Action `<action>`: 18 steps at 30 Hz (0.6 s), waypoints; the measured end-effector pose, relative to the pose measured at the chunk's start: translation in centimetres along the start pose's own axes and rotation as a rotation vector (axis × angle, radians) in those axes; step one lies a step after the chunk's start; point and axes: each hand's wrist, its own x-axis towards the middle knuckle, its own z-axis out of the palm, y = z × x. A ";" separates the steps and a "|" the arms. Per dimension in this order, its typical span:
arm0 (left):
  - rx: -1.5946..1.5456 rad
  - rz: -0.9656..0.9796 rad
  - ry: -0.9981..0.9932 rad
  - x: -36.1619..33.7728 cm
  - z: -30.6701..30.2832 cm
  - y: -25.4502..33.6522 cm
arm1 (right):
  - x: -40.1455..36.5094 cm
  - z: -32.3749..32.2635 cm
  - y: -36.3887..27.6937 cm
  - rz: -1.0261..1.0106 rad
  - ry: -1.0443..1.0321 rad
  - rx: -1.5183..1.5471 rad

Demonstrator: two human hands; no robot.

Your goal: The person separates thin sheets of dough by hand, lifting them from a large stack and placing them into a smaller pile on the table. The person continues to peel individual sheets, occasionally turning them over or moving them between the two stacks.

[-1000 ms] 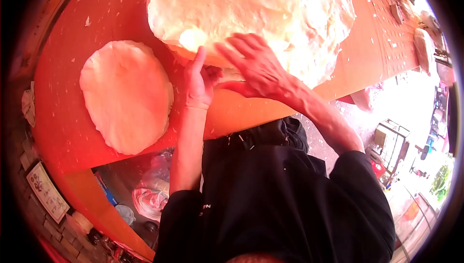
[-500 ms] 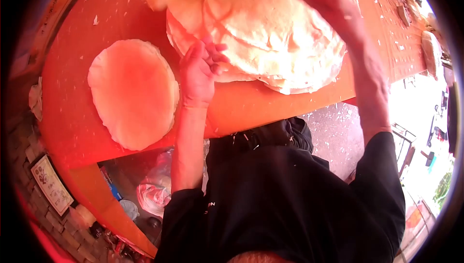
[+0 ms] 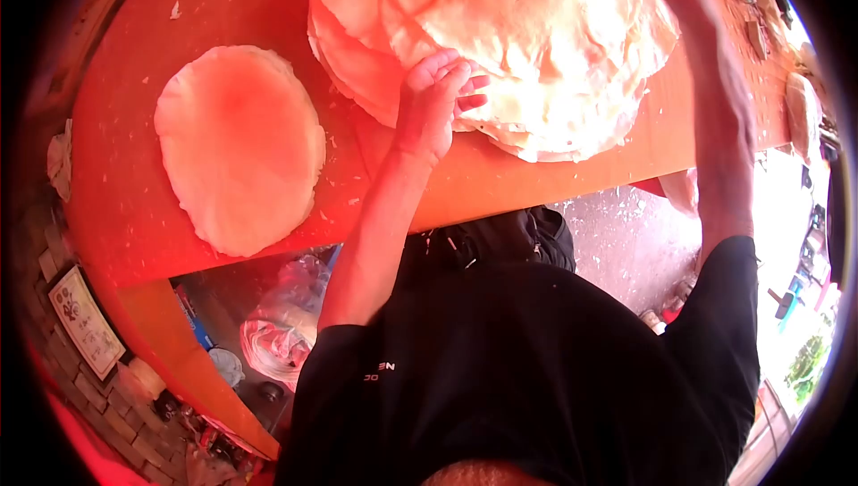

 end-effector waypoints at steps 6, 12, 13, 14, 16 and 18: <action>-0.082 0.011 0.085 0.3 0.3 -0.3 | -5.9 1.4 2.1 -0.052 -0.094 -0.076; -0.071 -0.085 0.049 1.3 2.3 -1.0 | -14.5 9.6 2.2 0.019 -0.303 0.109; -0.069 -0.098 0.051 1.4 2.4 -1.3 | -14.9 9.3 2.0 0.028 -0.312 0.113; 0.029 -0.091 0.054 1.9 2.6 -1.5 | -15.0 8.9 2.0 0.022 -0.274 0.144; 0.127 -0.070 0.050 3.0 3.1 -1.5 | -14.4 8.0 1.6 0.029 -0.246 0.207; 0.132 0.035 0.040 3.2 3.1 -2.1 | -13.8 8.0 1.6 0.025 -0.271 0.210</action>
